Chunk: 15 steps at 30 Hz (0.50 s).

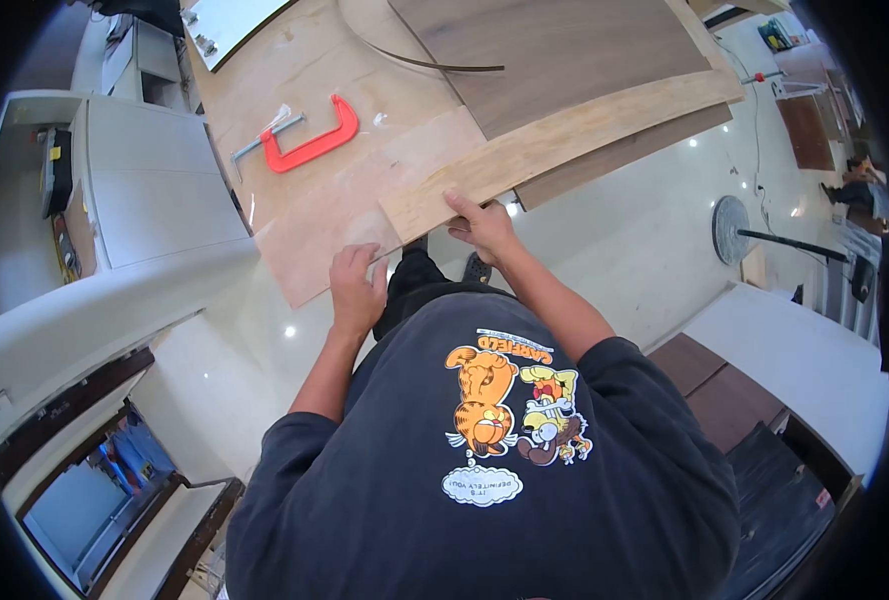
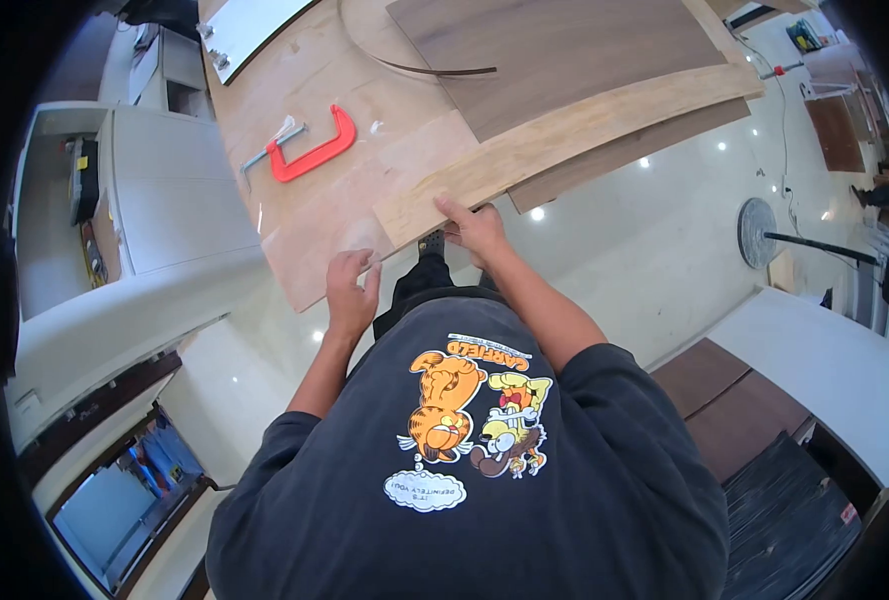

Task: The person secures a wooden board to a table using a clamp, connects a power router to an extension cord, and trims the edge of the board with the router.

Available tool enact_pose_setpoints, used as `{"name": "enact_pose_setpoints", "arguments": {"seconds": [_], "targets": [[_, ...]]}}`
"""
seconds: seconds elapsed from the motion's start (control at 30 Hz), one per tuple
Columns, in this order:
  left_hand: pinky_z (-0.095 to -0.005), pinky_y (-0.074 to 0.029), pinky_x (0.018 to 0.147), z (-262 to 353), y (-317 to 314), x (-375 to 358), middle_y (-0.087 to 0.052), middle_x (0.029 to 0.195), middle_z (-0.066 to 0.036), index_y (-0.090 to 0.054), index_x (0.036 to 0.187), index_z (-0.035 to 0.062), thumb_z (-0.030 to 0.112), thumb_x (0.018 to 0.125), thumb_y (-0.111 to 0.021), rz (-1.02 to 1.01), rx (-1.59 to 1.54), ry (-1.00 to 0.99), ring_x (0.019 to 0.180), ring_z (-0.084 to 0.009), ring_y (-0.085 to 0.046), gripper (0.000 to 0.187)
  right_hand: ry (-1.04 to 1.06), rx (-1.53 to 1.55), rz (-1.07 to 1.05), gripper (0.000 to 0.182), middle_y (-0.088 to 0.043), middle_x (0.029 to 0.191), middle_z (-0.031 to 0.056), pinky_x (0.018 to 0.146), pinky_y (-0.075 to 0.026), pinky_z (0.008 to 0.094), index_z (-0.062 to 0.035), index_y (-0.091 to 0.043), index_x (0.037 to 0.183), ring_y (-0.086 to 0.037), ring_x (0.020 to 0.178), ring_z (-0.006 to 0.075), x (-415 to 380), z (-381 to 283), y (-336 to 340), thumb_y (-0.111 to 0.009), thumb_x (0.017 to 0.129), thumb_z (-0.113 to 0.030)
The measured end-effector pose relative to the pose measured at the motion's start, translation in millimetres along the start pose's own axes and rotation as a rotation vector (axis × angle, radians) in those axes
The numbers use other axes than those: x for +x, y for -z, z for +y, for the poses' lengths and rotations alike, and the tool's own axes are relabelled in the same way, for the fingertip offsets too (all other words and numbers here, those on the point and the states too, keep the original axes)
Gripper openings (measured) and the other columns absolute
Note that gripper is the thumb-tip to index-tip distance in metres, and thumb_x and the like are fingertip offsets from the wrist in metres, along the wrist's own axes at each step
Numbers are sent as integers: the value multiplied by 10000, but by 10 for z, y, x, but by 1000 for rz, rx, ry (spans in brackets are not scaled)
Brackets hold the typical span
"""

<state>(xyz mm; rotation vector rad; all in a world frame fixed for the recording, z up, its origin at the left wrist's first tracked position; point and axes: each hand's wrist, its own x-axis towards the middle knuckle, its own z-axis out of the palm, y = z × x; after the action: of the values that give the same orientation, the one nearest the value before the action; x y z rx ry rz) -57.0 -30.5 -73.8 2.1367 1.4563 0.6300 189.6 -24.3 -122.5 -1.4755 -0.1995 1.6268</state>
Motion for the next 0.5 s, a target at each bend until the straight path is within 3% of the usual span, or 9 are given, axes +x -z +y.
{"name": "enact_pose_setpoints", "arguments": {"seconds": [0.07,0.1,0.2,0.4,0.5], "targets": [[-456,-421,916,128,-38,-38,-586,1163,-133,-613,1201,65,166,797,-761,81,201,-66,1063,-320,-552,441,20,32,1,643,-641,1134,144,858,-538,420,20,-532,1244,-653,975,257,-40,-38,-14,-811,815,-370],[-497,-334,1026,124,-41,-36,-478,1363,-143,-524,1336,85,231,759,-799,-33,190,31,1245,-348,-442,656,29,50,4,648,-644,1113,153,824,-549,408,35,-536,1222,-657,945,257,-68,-53,-26,-827,799,-361],[-494,-306,1067,173,-41,78,-430,1431,-162,-455,1399,79,252,737,-816,27,253,-24,1307,-354,-407,774,12,45,-8,642,-645,1123,137,851,-535,413,21,-535,1238,-647,983,252,-43,-33,-6,-819,807,-362],[-509,-289,1095,397,34,541,-415,1447,-174,-400,1433,64,254,692,-833,-145,329,-205,1329,-356,-397,879,8,15,-35,659,-643,1151,141,886,-519,429,14,-531,1274,-635,1037,267,-70,-65,-7,-805,819,-378],[-478,-318,1097,409,-84,704,-446,1415,-176,-401,1419,22,204,684,-825,-319,389,-176,1312,-347,-426,868,16,-23,-28,655,-630,1188,131,924,-510,438,-8,-522,1307,-639,1050,276,-78,-58,-16,-761,857,-419]]}}
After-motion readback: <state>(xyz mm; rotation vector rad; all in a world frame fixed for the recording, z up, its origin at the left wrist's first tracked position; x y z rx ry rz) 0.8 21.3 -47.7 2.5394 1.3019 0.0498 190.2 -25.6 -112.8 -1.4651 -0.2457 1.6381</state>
